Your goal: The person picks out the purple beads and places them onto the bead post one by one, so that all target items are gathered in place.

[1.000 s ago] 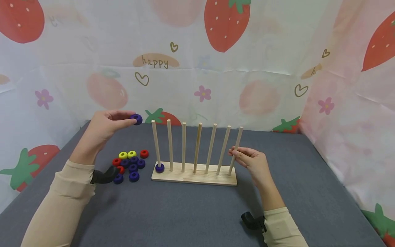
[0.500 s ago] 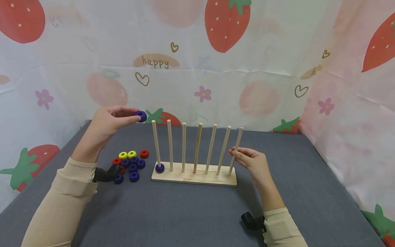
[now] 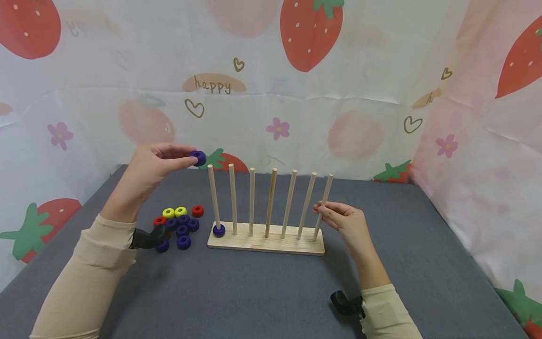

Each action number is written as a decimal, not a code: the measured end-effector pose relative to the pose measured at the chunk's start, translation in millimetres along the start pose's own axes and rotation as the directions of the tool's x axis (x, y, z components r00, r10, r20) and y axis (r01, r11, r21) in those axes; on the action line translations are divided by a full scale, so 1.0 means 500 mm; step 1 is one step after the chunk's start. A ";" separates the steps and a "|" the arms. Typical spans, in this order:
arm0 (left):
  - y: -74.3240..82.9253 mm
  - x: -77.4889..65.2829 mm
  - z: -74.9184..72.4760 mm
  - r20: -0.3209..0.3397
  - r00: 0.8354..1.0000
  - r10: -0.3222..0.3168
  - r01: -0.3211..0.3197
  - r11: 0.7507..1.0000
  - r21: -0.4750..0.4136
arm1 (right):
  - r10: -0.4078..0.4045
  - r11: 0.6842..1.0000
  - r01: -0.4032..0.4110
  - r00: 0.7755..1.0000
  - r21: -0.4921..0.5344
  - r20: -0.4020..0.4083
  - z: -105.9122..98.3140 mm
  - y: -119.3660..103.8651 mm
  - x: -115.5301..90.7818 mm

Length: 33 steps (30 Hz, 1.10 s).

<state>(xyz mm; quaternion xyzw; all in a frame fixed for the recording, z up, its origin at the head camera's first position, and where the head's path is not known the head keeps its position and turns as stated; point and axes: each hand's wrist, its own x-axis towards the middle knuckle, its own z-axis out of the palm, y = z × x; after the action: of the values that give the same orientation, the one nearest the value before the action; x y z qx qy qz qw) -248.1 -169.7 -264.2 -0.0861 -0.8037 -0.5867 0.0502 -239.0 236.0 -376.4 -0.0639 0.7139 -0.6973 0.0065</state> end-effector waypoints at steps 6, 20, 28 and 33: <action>0.002 0.004 0.008 0.003 1.000 0.003 -0.003 1.000 -0.019 | -0.005 1.000 0.005 1.000 0.004 0.005 -0.001 0.000 0.000; 0.005 0.006 0.020 0.029 0.999 0.020 -0.020 1.000 -0.021 | -0.007 1.000 0.007 1.000 -0.012 0.005 -0.001 0.000 0.001; 0.010 0.001 0.022 0.059 0.998 0.003 -0.003 1.000 0.004 | -0.010 1.000 0.011 1.000 -0.008 0.011 -0.001 0.000 0.000; 0.010 0.000 0.024 0.066 0.998 0.007 -0.007 1.000 0.003 | -0.007 1.000 0.007 1.000 -0.007 0.008 -0.001 0.000 -0.001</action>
<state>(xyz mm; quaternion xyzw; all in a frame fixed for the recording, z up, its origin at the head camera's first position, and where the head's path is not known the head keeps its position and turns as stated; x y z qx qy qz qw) -246.8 -156.7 -263.2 -0.1082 -0.8056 -0.5820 0.0256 -238.6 236.8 -376.6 -0.0693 0.7161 -0.6945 0.0066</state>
